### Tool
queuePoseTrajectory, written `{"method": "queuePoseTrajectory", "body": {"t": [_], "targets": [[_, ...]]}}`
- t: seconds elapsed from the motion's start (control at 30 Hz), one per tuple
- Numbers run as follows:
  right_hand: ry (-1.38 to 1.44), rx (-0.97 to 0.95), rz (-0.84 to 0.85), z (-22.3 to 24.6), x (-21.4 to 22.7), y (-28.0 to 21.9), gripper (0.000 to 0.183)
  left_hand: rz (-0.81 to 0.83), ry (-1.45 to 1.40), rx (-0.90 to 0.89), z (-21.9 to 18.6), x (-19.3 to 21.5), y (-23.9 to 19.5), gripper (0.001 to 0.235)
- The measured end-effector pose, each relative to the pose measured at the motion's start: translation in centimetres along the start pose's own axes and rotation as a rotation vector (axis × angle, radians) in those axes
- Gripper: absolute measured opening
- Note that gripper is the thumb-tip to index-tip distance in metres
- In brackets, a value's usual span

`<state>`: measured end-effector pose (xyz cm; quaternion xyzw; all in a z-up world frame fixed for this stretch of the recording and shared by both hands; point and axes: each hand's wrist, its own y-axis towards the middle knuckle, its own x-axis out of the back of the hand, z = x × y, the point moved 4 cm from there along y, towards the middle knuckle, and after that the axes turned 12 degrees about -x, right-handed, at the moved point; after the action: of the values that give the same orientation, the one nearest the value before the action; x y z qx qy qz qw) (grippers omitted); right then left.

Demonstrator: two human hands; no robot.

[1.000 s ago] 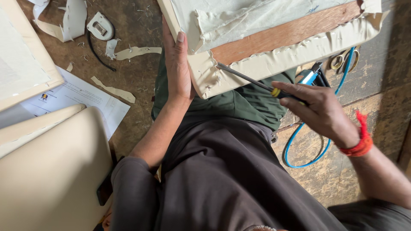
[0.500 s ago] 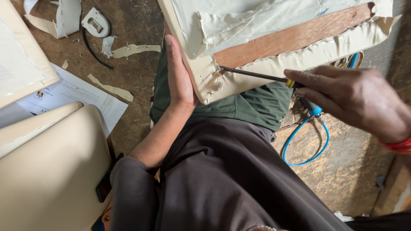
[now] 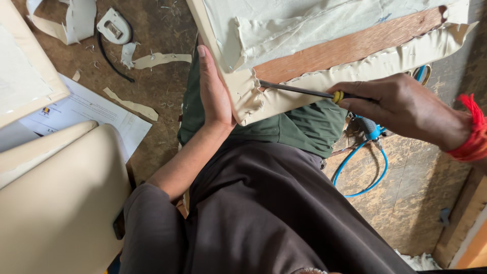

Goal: The person removes old fabric and staples from a wooden frame using a screwdriver, scissors, and pliers. They pry up staples, cut away fabric strips, and pull out remaining staples while working on the frame resting on their lap.

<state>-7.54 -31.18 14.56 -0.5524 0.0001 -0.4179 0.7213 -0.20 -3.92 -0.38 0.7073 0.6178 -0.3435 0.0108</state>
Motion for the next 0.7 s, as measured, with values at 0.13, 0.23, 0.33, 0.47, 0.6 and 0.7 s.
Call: {"method": "queuePoseTrajectory", "body": {"t": [0.13,0.23,0.33,0.47,0.6,0.7], "targets": [[-0.180,0.325,-0.157,0.9,-0.4,0.8,0.034,-0.014,0.059,-0.073,0.1,0.2,-0.1,0.089],[0.195,0.157,0.081,0.0,-2.8,1.7,0.031,-0.040,0.036,-0.105,0.2,0.5,0.0,0.087],[0.353,-0.046,0.220,-1.5,-3.8,0.8,0.038,-0.038,0.024,-0.087,0.0,0.3,-0.1,0.084],[-0.043,0.125,-0.056,-1.3,-2.8,0.4,0.043,0.009,0.015,-0.102,-0.2,-0.4,0.1,0.082],[0.134,0.175,0.075,-0.7,-4.6,1.6,0.047,-0.015,0.065,-0.159,-0.2,0.2,-0.1,0.082],[0.467,-0.031,0.347,-1.3,-6.4,1.0,0.059,0.011,0.169,-0.148,-0.2,0.1,-0.2,0.082]]}}
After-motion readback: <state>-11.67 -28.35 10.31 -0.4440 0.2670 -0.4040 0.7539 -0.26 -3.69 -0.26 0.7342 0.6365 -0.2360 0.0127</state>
